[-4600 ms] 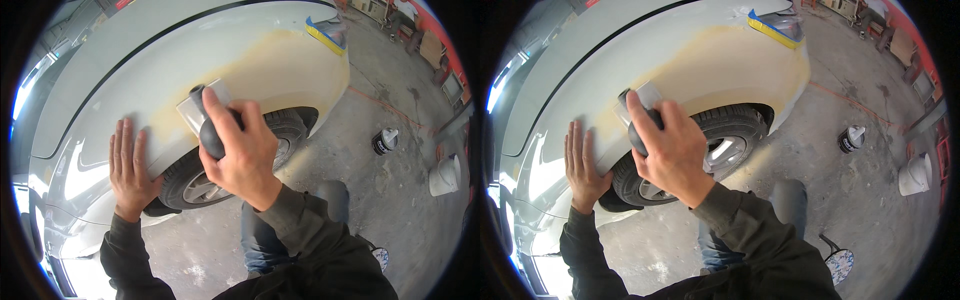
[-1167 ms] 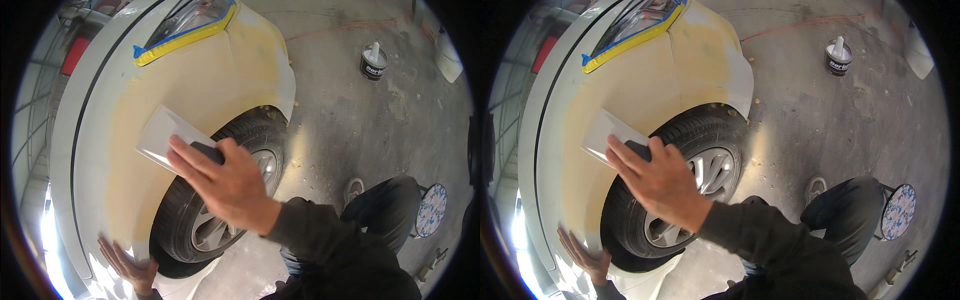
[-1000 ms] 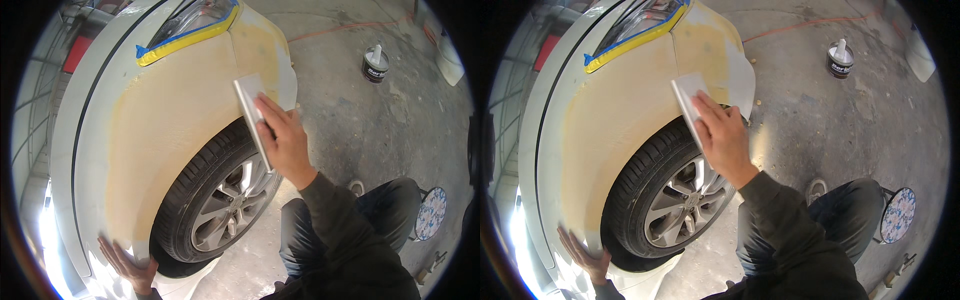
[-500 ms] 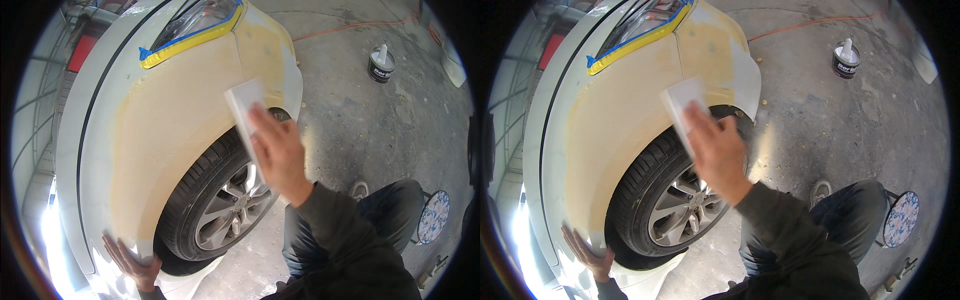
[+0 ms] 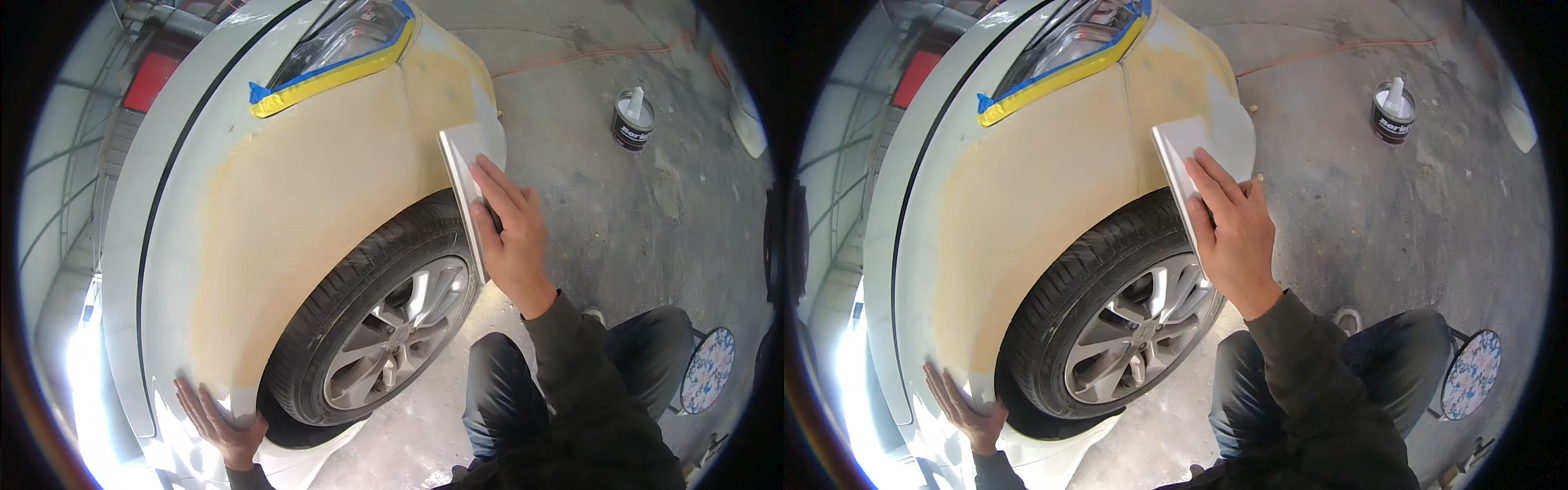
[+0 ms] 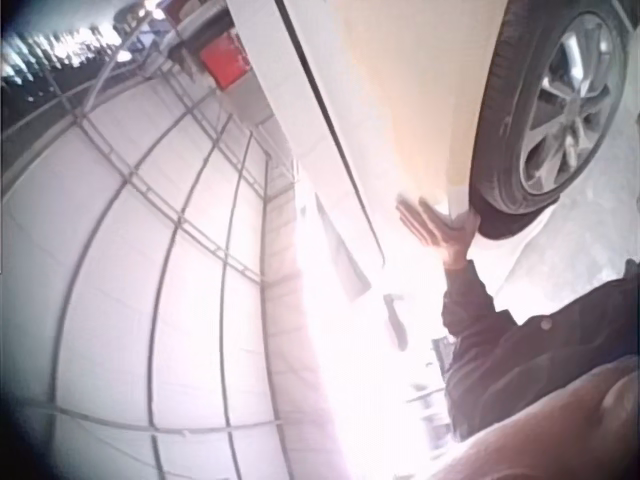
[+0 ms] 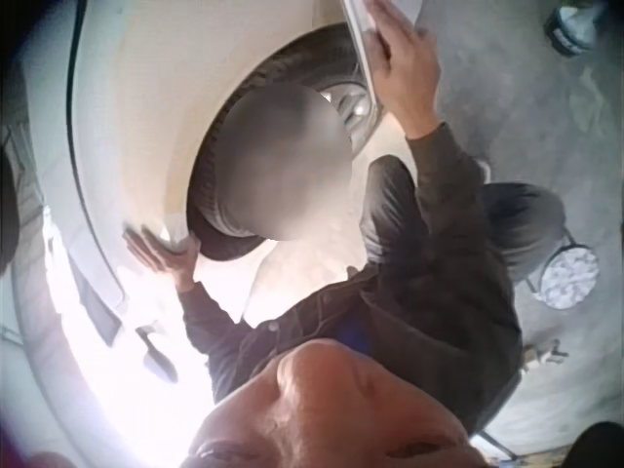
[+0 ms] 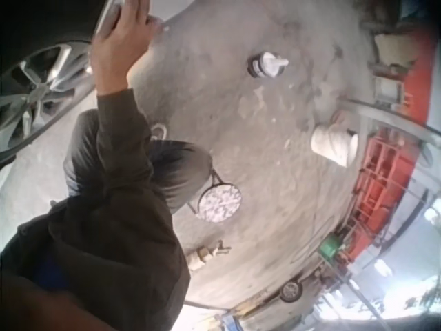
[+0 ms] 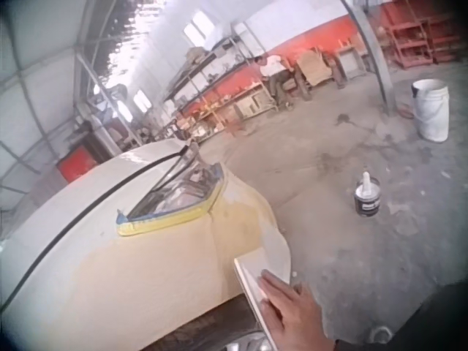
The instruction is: The person walks to a white sedan in a garage, picks up a sanding block, and sands the front right fender. The person repeatedly rubs the sanding block over the fender surface and periodically wipes the area with their hand.
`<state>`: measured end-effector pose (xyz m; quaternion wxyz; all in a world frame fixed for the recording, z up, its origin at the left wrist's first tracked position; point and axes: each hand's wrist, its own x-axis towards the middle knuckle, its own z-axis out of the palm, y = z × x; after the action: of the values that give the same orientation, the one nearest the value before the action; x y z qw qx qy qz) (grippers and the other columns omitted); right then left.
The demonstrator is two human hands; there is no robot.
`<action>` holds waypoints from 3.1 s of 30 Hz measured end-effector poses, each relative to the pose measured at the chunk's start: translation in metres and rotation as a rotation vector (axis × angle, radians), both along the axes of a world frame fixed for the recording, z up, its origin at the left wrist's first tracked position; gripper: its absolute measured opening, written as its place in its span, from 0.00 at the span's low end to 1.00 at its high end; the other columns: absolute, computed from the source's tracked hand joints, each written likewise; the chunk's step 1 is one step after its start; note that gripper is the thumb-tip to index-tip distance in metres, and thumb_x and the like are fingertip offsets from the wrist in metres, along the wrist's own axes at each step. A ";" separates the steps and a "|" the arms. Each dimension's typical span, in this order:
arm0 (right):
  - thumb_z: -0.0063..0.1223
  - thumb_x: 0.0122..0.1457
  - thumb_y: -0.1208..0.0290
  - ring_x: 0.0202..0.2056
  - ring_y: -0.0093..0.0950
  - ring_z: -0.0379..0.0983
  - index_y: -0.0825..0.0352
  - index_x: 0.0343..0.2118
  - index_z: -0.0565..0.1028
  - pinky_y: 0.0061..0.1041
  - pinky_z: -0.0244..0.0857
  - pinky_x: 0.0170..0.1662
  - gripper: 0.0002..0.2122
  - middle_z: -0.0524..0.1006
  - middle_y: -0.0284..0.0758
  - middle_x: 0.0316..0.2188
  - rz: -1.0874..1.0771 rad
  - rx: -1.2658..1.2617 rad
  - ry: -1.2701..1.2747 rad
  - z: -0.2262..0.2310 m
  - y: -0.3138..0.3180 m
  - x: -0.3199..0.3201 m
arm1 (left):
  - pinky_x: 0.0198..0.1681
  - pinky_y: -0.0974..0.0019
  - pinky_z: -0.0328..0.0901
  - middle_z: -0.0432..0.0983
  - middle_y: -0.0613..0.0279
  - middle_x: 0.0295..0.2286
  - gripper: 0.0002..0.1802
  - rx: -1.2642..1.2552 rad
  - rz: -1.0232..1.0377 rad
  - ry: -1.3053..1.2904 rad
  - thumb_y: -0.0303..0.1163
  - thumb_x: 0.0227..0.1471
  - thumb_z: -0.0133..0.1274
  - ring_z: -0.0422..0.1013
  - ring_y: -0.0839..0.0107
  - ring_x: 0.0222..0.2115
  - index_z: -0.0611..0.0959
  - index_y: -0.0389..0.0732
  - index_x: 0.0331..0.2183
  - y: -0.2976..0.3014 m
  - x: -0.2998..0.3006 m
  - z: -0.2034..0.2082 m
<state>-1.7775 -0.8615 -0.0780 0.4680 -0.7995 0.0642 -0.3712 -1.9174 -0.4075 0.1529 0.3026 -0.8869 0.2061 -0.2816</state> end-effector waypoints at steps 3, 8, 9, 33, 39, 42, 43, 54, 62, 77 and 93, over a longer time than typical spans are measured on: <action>0.58 0.65 0.75 0.39 0.39 0.72 0.59 0.62 0.78 0.33 0.70 0.46 0.22 0.77 0.34 0.64 0.056 0.002 -0.126 0.033 0.009 0.011 | 0.71 0.26 0.51 0.53 0.27 0.70 0.60 -0.034 0.008 0.027 0.46 0.41 0.61 0.53 0.26 0.70 0.58 0.44 0.73 -0.005 0.003 0.000; 0.61 0.56 0.76 0.36 0.35 0.71 0.61 0.59 0.81 0.30 0.70 0.39 0.25 0.75 0.31 0.67 0.284 -0.236 -0.309 0.100 0.084 -0.022 | 0.71 0.26 0.50 0.53 0.26 0.70 0.60 -0.029 -0.006 0.020 0.45 0.41 0.61 0.53 0.25 0.70 0.58 0.43 0.73 -0.002 0.002 -0.001; 0.60 0.56 0.75 0.37 0.33 0.71 0.60 0.59 0.82 0.28 0.69 0.39 0.25 0.73 0.30 0.68 0.286 -0.331 -0.339 0.108 0.090 -0.030 | 0.71 0.25 0.50 0.53 0.26 0.70 0.60 -0.024 -0.004 0.030 0.45 0.41 0.61 0.53 0.25 0.70 0.57 0.43 0.73 -0.001 0.000 -0.001; 0.59 0.66 0.72 0.40 0.39 0.73 0.59 0.61 0.79 0.34 0.73 0.46 0.20 0.78 0.32 0.63 0.113 -0.048 -0.167 0.053 -0.003 0.056 | 0.71 0.26 0.51 0.53 0.30 0.71 0.60 -0.011 0.004 0.020 0.48 0.41 0.58 0.52 0.26 0.70 0.58 0.43 0.74 0.001 0.004 -0.001; 0.59 0.66 0.71 0.38 0.37 0.71 0.57 0.60 0.79 0.34 0.72 0.44 0.19 0.79 0.29 0.62 0.176 -0.022 -0.160 0.046 -0.005 0.048 | 0.70 0.25 0.51 0.53 0.29 0.71 0.60 0.009 -0.010 0.001 0.47 0.41 0.59 0.52 0.26 0.70 0.58 0.42 0.74 0.006 -0.001 0.001; 0.59 0.67 0.70 0.37 0.37 0.70 0.57 0.61 0.79 0.33 0.71 0.46 0.19 0.79 0.28 0.62 0.184 -0.057 -0.182 0.048 -0.022 0.070 | 0.70 0.24 0.51 0.53 0.29 0.71 0.60 -0.006 0.010 0.017 0.47 0.42 0.59 0.52 0.25 0.70 0.57 0.42 0.74 0.005 0.001 0.000; 0.59 0.67 0.70 0.37 0.37 0.70 0.58 0.61 0.79 0.33 0.71 0.46 0.19 0.79 0.28 0.62 0.203 -0.064 -0.182 0.043 -0.021 0.061 | 0.70 0.24 0.51 0.53 0.28 0.70 0.60 -0.007 -0.004 0.018 0.47 0.42 0.59 0.53 0.25 0.70 0.57 0.41 0.74 0.004 0.001 0.000; 0.59 0.66 0.70 0.37 0.39 0.68 0.58 0.61 0.79 0.32 0.70 0.46 0.20 0.78 0.28 0.63 0.277 -0.097 -0.181 0.037 -0.030 0.061 | 0.70 0.25 0.52 0.53 0.25 0.70 0.59 0.001 -0.001 0.016 0.51 0.46 0.59 0.53 0.24 0.70 0.58 0.40 0.74 0.004 -0.006 0.000; 0.58 0.67 0.70 0.39 0.40 0.72 0.60 0.60 0.79 0.35 0.72 0.48 0.19 0.79 0.31 0.62 0.149 -0.038 -0.129 0.040 -0.016 0.060 | 0.70 0.24 0.51 0.54 0.24 0.69 0.56 -0.020 -0.056 0.013 0.48 0.49 0.58 0.54 0.24 0.69 0.58 0.41 0.74 -0.004 0.002 -0.001; 0.56 0.67 0.71 0.38 0.43 0.73 0.60 0.59 0.79 0.35 0.70 0.47 0.18 0.80 0.33 0.60 0.081 -0.030 -0.084 0.051 -0.017 0.071 | 0.71 0.26 0.50 0.53 0.27 0.70 0.62 -0.037 0.007 0.036 0.39 0.36 0.60 0.53 0.26 0.70 0.58 0.41 0.73 -0.003 -0.002 0.000; 0.59 0.67 0.71 0.36 0.37 0.70 0.60 0.61 0.79 0.32 0.70 0.44 0.19 0.79 0.31 0.62 0.305 -0.197 -0.210 0.047 -0.052 0.081 | 0.70 0.26 0.51 0.52 0.26 0.70 0.59 -0.032 0.005 0.040 0.51 0.46 0.60 0.53 0.26 0.70 0.56 0.42 0.74 0.004 -0.003 0.000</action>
<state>-1.6962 -0.9134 -0.0308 0.4426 -0.7986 -0.1436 -0.3818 -1.9203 -0.4031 0.1529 0.2849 -0.8975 0.2055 -0.2665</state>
